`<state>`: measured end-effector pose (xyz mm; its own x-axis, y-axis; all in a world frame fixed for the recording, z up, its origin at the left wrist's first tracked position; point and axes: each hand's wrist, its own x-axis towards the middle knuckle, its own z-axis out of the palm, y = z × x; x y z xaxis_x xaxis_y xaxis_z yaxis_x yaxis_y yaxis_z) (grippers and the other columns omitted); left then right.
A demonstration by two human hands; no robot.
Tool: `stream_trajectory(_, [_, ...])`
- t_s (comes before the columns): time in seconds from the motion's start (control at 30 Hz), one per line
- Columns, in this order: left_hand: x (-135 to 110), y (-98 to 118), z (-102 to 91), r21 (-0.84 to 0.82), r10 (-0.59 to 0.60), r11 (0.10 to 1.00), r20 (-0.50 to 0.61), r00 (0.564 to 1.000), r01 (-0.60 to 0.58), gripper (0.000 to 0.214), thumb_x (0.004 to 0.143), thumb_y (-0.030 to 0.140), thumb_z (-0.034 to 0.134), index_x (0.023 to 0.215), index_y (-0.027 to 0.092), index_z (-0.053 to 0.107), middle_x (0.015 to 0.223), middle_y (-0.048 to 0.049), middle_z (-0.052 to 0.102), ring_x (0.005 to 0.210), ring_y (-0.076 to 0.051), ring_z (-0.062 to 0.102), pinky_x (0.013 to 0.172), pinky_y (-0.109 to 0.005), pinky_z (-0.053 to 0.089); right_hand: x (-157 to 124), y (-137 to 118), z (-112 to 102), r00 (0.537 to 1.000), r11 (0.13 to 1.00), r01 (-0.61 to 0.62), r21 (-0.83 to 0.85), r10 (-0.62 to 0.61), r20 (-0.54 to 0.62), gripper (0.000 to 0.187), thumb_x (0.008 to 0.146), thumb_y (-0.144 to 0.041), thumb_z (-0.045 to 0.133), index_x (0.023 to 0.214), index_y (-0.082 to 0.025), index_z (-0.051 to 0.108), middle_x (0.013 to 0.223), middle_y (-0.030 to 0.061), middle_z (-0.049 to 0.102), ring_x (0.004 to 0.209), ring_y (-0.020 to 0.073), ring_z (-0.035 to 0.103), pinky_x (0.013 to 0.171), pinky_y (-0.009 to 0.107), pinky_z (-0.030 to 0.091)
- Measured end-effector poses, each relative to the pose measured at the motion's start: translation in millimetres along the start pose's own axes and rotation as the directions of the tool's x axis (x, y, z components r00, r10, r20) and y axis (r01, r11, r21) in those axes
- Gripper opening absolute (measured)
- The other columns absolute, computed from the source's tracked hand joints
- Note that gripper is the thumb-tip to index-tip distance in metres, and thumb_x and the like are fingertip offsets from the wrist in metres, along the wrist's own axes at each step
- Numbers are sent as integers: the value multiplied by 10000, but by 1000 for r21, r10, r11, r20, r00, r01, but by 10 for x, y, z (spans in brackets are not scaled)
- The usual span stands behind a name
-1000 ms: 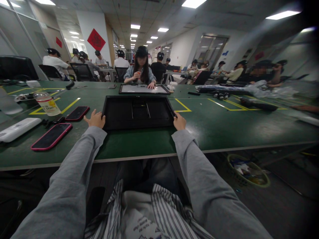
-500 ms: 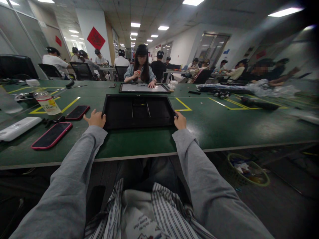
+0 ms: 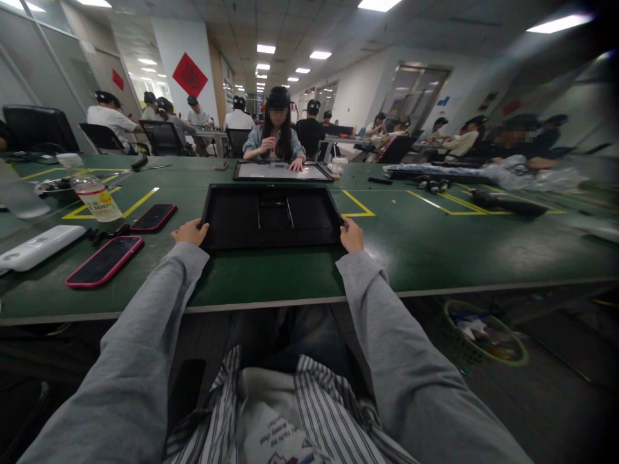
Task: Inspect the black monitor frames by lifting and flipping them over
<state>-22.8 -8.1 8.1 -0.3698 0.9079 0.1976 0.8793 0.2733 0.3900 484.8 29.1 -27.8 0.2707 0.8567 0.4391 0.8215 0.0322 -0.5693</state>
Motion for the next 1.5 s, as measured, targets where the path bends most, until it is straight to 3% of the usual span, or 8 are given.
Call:
stream_trajectory(0.57, [28, -35, 90, 106, 63, 992, -6, 998, -62, 510, 956, 431, 352, 1357, 207, 575, 1288, -156, 676, 1224, -325, 590, 1084, -500, 291, -6, -16, -5, 999, 999, -42, 19, 42, 0, 549, 854, -129, 465, 1391, -143, 580, 1267, 162, 687, 1186, 310, 619, 1035, 477, 468])
stream_trajectory(0.8, [12, -29, 95, -22, -6, 1000, 40, 999, 7, 523, 949, 477, 375, 1396, 235, 499, 1368, -149, 634, 1286, -340, 550, 1097, -559, 290, -6, -3, 14, 1000, 1000, -2, 12, 2, -1, 526, 871, -114, 441, 1384, -135, 554, 1320, 160, 650, 1212, 296, 590, 1056, 461, 452])
stream_trajectory(1.13, [-22, 6, 149, -124, -45, 991, 54, 998, 51, 521, 963, 484, 340, 1398, 238, 486, 1469, -166, 532, 1412, -317, 387, 1130, -568, 256, -102, -56, 4, 1000, 996, 24, -85, -24, 3, 450, 934, -230, 387, 1358, -180, 531, 1274, 199, 624, 1233, 367, 483, 1006, 597, 406])
stream_trajectory(1.23, [-170, 106, -62, -113, 3, 993, -131, 991, -18, 522, 958, 455, 360, 1404, 221, 500, 1505, -160, 483, 1428, -318, 334, 1131, -541, 253, -150, -146, -37, 994, 994, 37, -106, -48, -102, 428, 973, -313, 363, 1331, -192, 563, 1326, 192, 593, 1291, 369, 414, 1040, 617, 351])
stream_trajectory(1.3, [-326, 200, -264, -92, 72, 990, -359, 931, -112, 517, 975, 401, 328, 1415, 186, 496, 1524, -164, 444, 1435, -303, 308, 1141, -505, 233, -188, -260, -109, 972, 994, 26, -105, -50, -228, 477, 996, -364, 327, 1395, -191, 523, 1406, 194, 530, 1338, 371, 369, 1061, 618, 318])
stream_trajectory(1.37, [-491, 296, -425, -78, 105, 983, -508, 855, -167, 509, 995, 357, 274, 1402, 160, 508, 1520, -180, 432, 1429, -304, 308, 1137, -500, 223, -249, -397, -207, 936, 994, 53, -97, -84, -341, 540, 1013, -401, 292, 1494, -192, 417, 1495, 190, 444, 1388, 362, 319, 1085, 610, 287])
stream_trajectory(1.43, [-627, 374, -471, -37, 169, 973, -558, 813, -227, 490, 1003, 358, 286, 1380, 166, 532, 1496, -184, 451, 1416, -322, 322, 1130, -515, 218, -339, -523, -295, 910, 985, 140, -102, -168, -380, 591, 1020, -435, 293, 1559, -193, 311, 1557, 178, 371, 1426, 346, 277, 1112, 592, 263])
stream_trajectory(1.5, [-717, 429, -379, 33, 327, 933, -499, 802, -359, 452, 1003, 387, 339, 1334, 194, 578, 1429, -168, 519, 1382, -326, 373, 1127, -512, 228, -451, -605, -330, 904, 962, 248, -113, -272, -330, 639, 1014, -470, 336, 1584, -192, 260, 1581, 172, 337, 1441, 342, 266, 1123, 572, 265])
